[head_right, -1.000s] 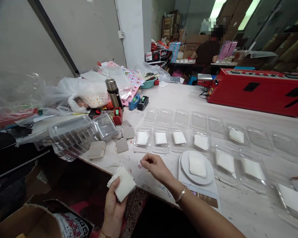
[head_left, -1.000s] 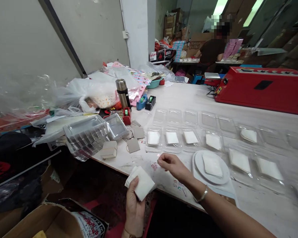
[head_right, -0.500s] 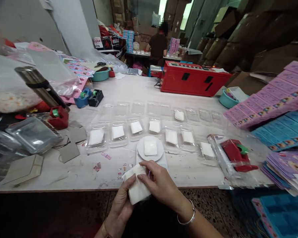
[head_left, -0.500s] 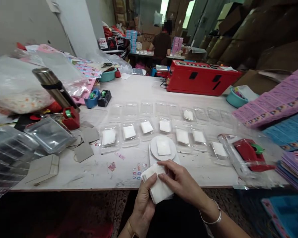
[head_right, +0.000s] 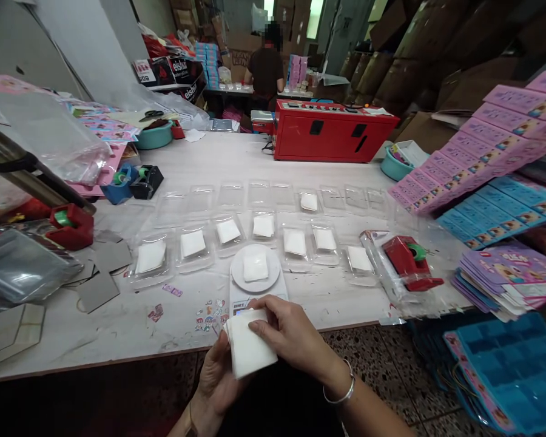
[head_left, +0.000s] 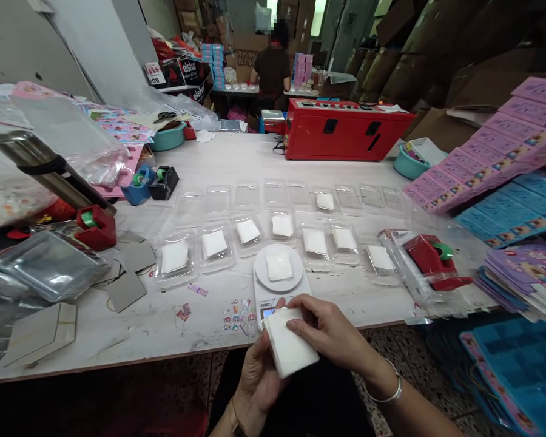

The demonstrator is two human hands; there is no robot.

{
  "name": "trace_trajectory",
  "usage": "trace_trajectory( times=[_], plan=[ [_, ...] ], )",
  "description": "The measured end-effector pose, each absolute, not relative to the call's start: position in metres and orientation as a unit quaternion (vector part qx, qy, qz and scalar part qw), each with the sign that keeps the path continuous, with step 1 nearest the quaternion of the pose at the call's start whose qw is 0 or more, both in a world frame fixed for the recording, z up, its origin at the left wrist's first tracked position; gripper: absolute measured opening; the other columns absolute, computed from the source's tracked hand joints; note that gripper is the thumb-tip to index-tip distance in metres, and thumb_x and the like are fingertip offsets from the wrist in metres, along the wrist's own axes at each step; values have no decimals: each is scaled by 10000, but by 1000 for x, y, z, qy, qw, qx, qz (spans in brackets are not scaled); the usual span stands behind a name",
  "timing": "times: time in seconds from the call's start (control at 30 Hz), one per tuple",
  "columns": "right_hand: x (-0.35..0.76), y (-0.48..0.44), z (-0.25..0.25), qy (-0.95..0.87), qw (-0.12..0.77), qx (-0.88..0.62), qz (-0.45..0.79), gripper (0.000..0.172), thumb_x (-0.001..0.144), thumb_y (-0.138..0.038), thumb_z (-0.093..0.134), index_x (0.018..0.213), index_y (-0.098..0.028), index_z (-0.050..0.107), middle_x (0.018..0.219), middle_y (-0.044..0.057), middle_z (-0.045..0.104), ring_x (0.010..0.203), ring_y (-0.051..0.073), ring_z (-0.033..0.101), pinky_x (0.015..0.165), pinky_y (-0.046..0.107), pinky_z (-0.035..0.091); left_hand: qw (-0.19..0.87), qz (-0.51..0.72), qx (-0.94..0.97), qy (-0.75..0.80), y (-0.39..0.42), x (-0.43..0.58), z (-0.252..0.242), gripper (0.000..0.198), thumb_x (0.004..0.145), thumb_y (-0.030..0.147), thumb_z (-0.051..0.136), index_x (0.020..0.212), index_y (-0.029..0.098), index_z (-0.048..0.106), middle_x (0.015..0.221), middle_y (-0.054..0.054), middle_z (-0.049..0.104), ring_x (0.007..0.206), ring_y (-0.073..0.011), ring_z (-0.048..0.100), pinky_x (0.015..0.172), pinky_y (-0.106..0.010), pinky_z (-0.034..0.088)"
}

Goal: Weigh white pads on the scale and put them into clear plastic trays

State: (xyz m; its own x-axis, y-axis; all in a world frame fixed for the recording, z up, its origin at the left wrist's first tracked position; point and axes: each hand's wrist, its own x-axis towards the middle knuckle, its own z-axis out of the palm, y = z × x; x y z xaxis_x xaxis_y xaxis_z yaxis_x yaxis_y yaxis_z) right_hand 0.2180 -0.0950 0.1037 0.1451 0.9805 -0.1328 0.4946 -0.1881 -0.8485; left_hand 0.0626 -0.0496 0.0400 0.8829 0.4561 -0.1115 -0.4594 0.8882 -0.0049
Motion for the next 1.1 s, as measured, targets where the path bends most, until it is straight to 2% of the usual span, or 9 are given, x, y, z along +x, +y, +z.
trace_trajectory(
  times=[0.1, 0.2, 0.33, 0.47, 0.63, 0.73, 0.9, 1.1],
  plan=[
    [218, -95, 108, -559, 320, -680, 351, 193, 887, -274, 608, 1072, -224, 636, 895, 8, 669, 739, 136, 571, 664, 257, 450, 973, 231, -7, 17, -52, 64, 40, 312, 850, 309, 676, 1149, 221, 688, 1142, -49, 728, 1070, -176, 652, 1039, -296, 414],
    [217, -95, 114, -587, 314, -683, 300, 150, 887, -256, 610, 1029, -224, 648, 983, 37, 641, 909, 180, 588, 798, 318, 475, 972, 234, -21, 9, -56, 66, 37, 266, 895, 332, 612, 1101, 195, 711, 1174, -63, 713, 1111, -164, 632, 1024, -272, 418],
    [213, -97, 114, -598, 324, -679, 275, 197, 891, -242, 606, 1084, -233, 645, 1037, 60, 607, 1007, 209, 574, 866, 362, 488, 975, 220, -28, -6, -60, 67, 33, 348, 872, 410, 628, 1115, 175, 707, 1220, -80, 690, 1137, -187, 619, 1074, -293, 368],
    [207, -99, 106, -584, 379, -662, 279, 191, 910, -228, 585, 1087, -254, 650, 1068, 56, 619, 1043, 203, 575, 914, 370, 486, 970, 244, -15, 11, -61, 66, 33, 418, 837, 423, 665, 1206, 226, 663, 1173, -52, 713, 1165, -201, 595, 1122, -327, 301],
    [198, -101, 105, -583, 417, -661, 225, 145, 921, -226, 574, 1025, -263, 668, 1039, 48, 644, 1010, 195, 590, 861, 351, 507, 962, 262, 38, 65, -62, 67, 32, 796, 712, 466, 763, 1418, 259, 457, 1237, -84, 672, 1241, -315, 527, 1107, -440, 321],
    [196, -103, 107, -621, 401, -658, 143, 131, 921, -188, 570, 991, -247, 664, 1028, 56, 652, 992, 203, 588, 836, 362, 498, 957, 268, 60, 96, -64, 67, 31, 930, 663, 497, 788, 1463, 260, 378, 1321, -106, 609, 1235, -339, 521, 1078, -448, 357],
    [194, -108, 108, -673, 346, -654, 4, 207, 906, -144, 574, 1077, -235, 650, 1009, 70, 663, 922, 211, 590, 788, 381, 474, 952, 268, 90, 119, -65, 66, 35, 1011, 625, 492, 806, 1486, 268, 324, 1356, -116, 569, 1170, -334, 565, 1021, -430, 414],
    [193, -114, 113, -691, 327, -644, -17, 208, 910, -130, 553, 1079, -222, 633, 998, 79, 667, 932, 220, 594, 791, 396, 478, 949, 264, 131, 112, -64, 63, 46, 1051, 609, 476, 814, 1497, 289, 285, 1336, -117, 576, 1124, -328, 591, 963, -425, 451]
  ],
)
